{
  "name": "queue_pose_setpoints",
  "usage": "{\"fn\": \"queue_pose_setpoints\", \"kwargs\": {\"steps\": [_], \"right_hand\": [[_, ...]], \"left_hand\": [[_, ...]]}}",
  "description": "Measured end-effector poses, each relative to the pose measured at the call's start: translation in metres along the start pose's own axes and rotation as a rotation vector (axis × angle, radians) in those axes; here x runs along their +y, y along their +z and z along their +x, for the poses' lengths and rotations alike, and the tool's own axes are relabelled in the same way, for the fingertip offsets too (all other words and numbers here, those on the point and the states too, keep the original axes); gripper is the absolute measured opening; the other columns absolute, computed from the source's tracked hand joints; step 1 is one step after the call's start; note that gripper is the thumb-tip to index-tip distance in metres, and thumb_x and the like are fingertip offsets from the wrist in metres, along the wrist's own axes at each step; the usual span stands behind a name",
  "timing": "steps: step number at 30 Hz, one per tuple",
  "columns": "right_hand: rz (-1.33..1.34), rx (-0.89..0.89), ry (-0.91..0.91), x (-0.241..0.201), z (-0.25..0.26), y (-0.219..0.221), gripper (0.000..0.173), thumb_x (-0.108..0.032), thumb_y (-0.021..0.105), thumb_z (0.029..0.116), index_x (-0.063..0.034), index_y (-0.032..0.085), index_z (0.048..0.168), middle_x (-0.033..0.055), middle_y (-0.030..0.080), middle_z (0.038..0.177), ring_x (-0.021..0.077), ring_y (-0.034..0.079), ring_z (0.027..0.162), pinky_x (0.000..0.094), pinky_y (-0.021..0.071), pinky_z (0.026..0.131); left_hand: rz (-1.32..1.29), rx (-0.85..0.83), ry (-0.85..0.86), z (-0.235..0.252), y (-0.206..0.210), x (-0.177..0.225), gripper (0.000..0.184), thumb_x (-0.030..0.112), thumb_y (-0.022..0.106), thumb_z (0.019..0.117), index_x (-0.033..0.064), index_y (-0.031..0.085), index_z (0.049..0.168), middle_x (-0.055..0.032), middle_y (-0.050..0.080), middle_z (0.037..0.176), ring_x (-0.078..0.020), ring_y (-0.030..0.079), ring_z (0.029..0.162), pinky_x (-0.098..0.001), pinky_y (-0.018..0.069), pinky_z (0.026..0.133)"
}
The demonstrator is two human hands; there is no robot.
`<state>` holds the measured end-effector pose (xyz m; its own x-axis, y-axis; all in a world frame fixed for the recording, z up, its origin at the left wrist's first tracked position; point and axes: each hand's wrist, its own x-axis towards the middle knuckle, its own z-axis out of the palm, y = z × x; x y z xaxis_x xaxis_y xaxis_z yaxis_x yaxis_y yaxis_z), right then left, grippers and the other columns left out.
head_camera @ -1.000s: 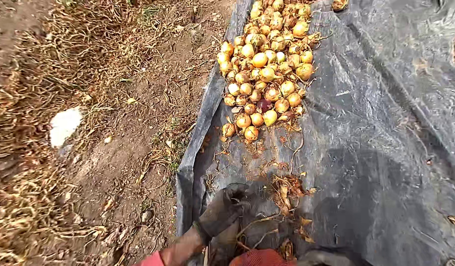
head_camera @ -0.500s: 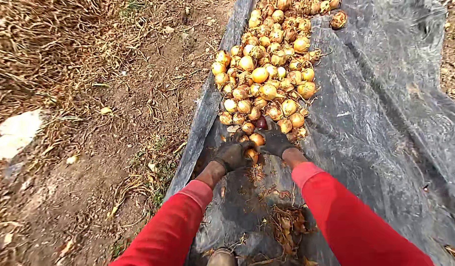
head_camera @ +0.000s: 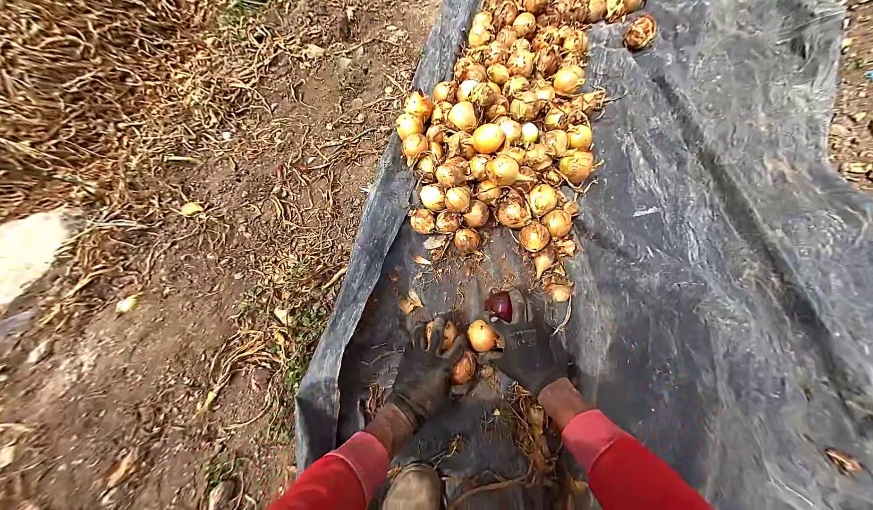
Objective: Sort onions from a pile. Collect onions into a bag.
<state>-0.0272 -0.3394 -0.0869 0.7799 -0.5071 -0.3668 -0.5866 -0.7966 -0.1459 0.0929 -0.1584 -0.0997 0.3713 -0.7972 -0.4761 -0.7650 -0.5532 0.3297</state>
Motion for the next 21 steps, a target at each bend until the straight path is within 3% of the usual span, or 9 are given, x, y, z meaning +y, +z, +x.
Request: {"fn": "queue_pose_setpoints", "kwargs": {"steps": [2, 5, 8, 11, 14, 17, 19, 20, 21], "right_hand": [[0.074, -0.022, -0.021, -0.003, -0.009, -0.004, 0.078, -0.052, 0.091, 0.0678, -0.0288, 0.064, 0.137, 0.0257, 0.024, 0.166, 0.0523, 0.033, 0.145, 0.0699, 0.0444, 0.102], [0.130, 0.014, -0.017, -0.003, 0.003, -0.007, 0.074, -0.051, 0.093, 0.0655, -0.0292, 0.067, 0.131, 0.0249, 0.030, 0.162, 0.0512, 0.042, 0.137, 0.0670, 0.0522, 0.090], [0.327, -0.016, 0.056, -0.002, 0.001, -0.027, 0.070, -0.049, 0.091, 0.0701, -0.0268, 0.069, 0.132, 0.0253, 0.032, 0.160, 0.0497, 0.037, 0.142, 0.0682, 0.0464, 0.100], [0.610, 0.139, 0.195, 0.020, -0.025, -0.026, 0.069, -0.047, 0.090, 0.0731, -0.0264, 0.068, 0.135, 0.0247, 0.041, 0.155, 0.0447, 0.042, 0.141, 0.0655, 0.0428, 0.106], [0.934, 0.268, 0.353, 0.051, -0.108, -0.027, 0.068, -0.038, 0.085, 0.0788, -0.0187, 0.063, 0.140, 0.0214, 0.045, 0.152, 0.0327, 0.047, 0.139, 0.0494, 0.0470, 0.109], [1.055, 0.397, 0.327, 0.062, -0.208, -0.056, 0.079, -0.037, 0.089, 0.0705, -0.0178, 0.060, 0.142, 0.0155, 0.039, 0.157, 0.0215, 0.048, 0.138, 0.0366, 0.0516, 0.105], [1.033, 0.411, 0.224, 0.040, -0.282, -0.073, 0.088, -0.048, 0.092, 0.0609, -0.0239, 0.061, 0.140, 0.0122, 0.033, 0.162, 0.0210, 0.047, 0.139, 0.0368, 0.0547, 0.104], [1.035, 0.369, 0.121, 0.023, -0.318, -0.078, 0.088, -0.052, 0.093, 0.0598, -0.0279, 0.062, 0.138, 0.0131, 0.029, 0.164, 0.0248, 0.042, 0.144, 0.0407, 0.0531, 0.108], [1.033, 0.276, -0.023, 0.006, -0.353, -0.080, 0.082, -0.054, 0.092, 0.0651, -0.0311, 0.062, 0.138, 0.0169, 0.027, 0.164, 0.0299, 0.038, 0.147, 0.0458, 0.0491, 0.113]], "left_hand": [[0.004, -0.061, -0.049, -0.002, -0.001, 0.012, 0.087, 0.068, 0.071, 0.0786, 0.0420, 0.039, 0.156, -0.0184, 0.013, 0.171, -0.0527, 0.016, 0.152, -0.0715, 0.0373, 0.107], [0.041, -0.089, -0.125, 0.010, -0.013, 0.025, 0.087, 0.057, 0.079, 0.0761, 0.0387, 0.043, 0.153, -0.0212, 0.014, 0.169, -0.0549, 0.024, 0.147, -0.0657, 0.0507, 0.096], [0.018, -0.017, -0.140, 0.008, -0.017, 0.024, 0.087, 0.049, 0.087, 0.0692, 0.0396, 0.051, 0.148, -0.0182, 0.018, 0.169, -0.0530, 0.031, 0.145, -0.0637, 0.0552, 0.089], [-0.225, 0.136, -0.095, -0.041, -0.029, 0.024, 0.085, 0.042, 0.094, 0.0708, 0.0332, 0.055, 0.145, -0.0217, 0.024, 0.166, -0.0552, 0.041, 0.137, -0.0728, 0.0504, 0.088], [-0.477, 0.224, -0.165, -0.093, -0.028, 0.038, 0.073, 0.044, 0.090, 0.0750, 0.0205, 0.061, 0.138, -0.0218, 0.032, 0.161, -0.0473, 0.048, 0.135, -0.0707, 0.0478, 0.096], [-0.786, 0.300, -0.178, -0.130, -0.045, 0.053, 0.070, 0.051, 0.081, 0.0804, 0.0214, 0.058, 0.140, -0.0084, 0.055, 0.142, -0.0249, 0.062, 0.119, -0.0524, 0.0560, 0.093], [-1.093, 0.303, -0.040, -0.153, -0.070, 0.074, 0.068, 0.047, 0.080, 0.0817, 0.0206, 0.056, 0.140, -0.0028, 0.069, 0.121, -0.0164, 0.071, 0.102, -0.0397, 0.0627, 0.085], [-1.228, 0.267, 0.090, -0.164, -0.084, 0.087, 0.065, 0.043, 0.080, 0.0832, 0.0193, 0.055, 0.138, -0.0017, 0.070, 0.116, -0.0147, 0.071, 0.099, -0.0357, 0.0627, 0.084], [-1.315, 0.214, 0.230, -0.177, -0.098, 0.103, 0.059, 0.040, 0.079, 0.0846, 0.0197, 0.056, 0.135, 0.0008, 0.070, 0.112, -0.0117, 0.070, 0.097, -0.0312, 0.0625, 0.083]]}}
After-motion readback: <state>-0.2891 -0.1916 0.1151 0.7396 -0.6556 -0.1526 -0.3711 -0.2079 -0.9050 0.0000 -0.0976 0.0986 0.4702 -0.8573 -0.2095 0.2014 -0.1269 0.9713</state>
